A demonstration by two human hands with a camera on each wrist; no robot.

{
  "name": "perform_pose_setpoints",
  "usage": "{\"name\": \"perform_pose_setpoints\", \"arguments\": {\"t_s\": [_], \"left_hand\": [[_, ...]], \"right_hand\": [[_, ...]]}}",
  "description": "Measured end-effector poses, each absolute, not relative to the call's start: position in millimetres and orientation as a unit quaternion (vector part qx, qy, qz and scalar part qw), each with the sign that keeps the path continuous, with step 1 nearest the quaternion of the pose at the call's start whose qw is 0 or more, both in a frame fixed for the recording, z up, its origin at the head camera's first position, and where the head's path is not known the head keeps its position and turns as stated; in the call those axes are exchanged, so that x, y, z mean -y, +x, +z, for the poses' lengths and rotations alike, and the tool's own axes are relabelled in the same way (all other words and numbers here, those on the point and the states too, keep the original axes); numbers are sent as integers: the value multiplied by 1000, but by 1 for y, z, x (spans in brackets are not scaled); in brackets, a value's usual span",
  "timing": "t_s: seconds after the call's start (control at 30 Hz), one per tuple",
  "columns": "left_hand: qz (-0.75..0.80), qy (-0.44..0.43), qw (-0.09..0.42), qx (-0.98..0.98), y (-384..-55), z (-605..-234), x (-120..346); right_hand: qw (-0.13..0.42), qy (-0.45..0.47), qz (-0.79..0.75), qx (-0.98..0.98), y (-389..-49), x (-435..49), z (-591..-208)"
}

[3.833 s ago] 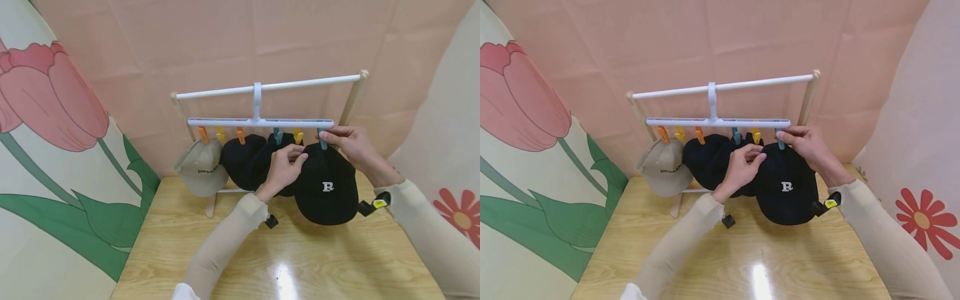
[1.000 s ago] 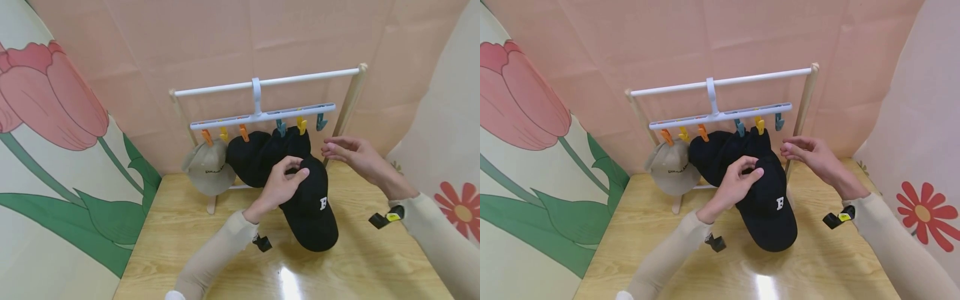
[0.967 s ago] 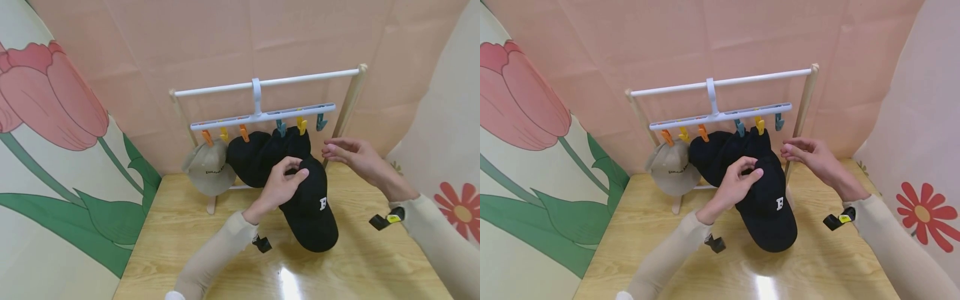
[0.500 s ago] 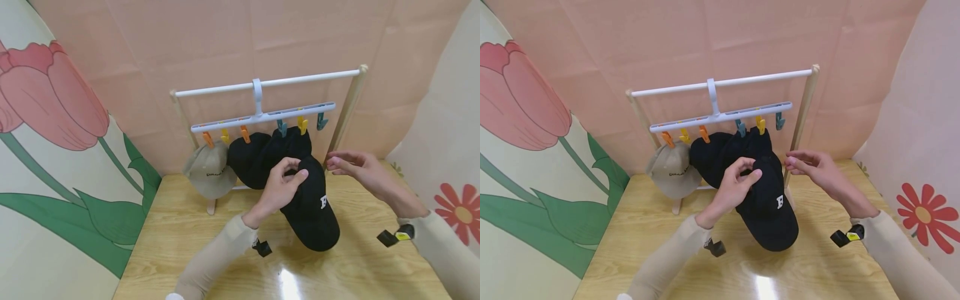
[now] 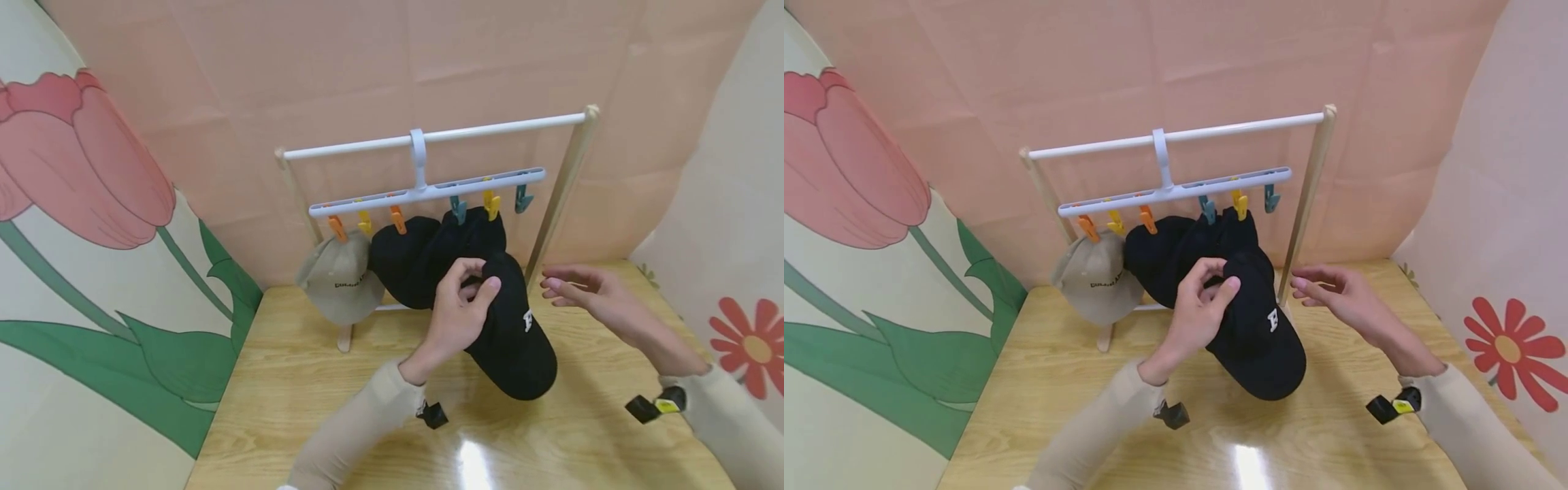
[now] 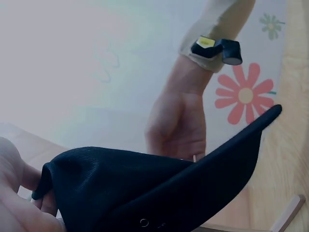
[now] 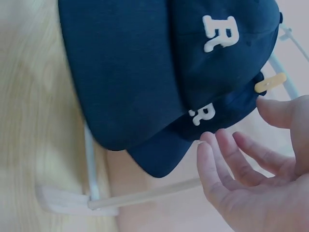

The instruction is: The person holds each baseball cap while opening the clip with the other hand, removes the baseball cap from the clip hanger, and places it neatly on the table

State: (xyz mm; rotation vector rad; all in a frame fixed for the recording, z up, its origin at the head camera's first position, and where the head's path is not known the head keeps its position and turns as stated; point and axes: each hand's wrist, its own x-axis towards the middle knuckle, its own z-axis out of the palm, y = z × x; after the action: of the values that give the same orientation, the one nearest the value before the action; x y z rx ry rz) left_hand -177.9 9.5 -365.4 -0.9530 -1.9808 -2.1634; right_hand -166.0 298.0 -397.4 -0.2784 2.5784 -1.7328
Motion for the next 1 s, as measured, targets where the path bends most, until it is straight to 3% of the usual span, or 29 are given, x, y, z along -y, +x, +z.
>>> {"name": "perform_pose_setpoints", "arguments": {"t_s": [0.33,0.6,1.0], "left_hand": [[-715,-300,82,626,-175,-370,-14],[-721,-289,86,624,-172,-372,-19],[-726,-287,117,614,-172,-374,-23]], "right_hand": [[115,-63,-513,-849,-169,-310,-425],[222,-48,-552,-802,-171,-312,-445],[274,-26,-582,-765,-167,-307,-445]]}}
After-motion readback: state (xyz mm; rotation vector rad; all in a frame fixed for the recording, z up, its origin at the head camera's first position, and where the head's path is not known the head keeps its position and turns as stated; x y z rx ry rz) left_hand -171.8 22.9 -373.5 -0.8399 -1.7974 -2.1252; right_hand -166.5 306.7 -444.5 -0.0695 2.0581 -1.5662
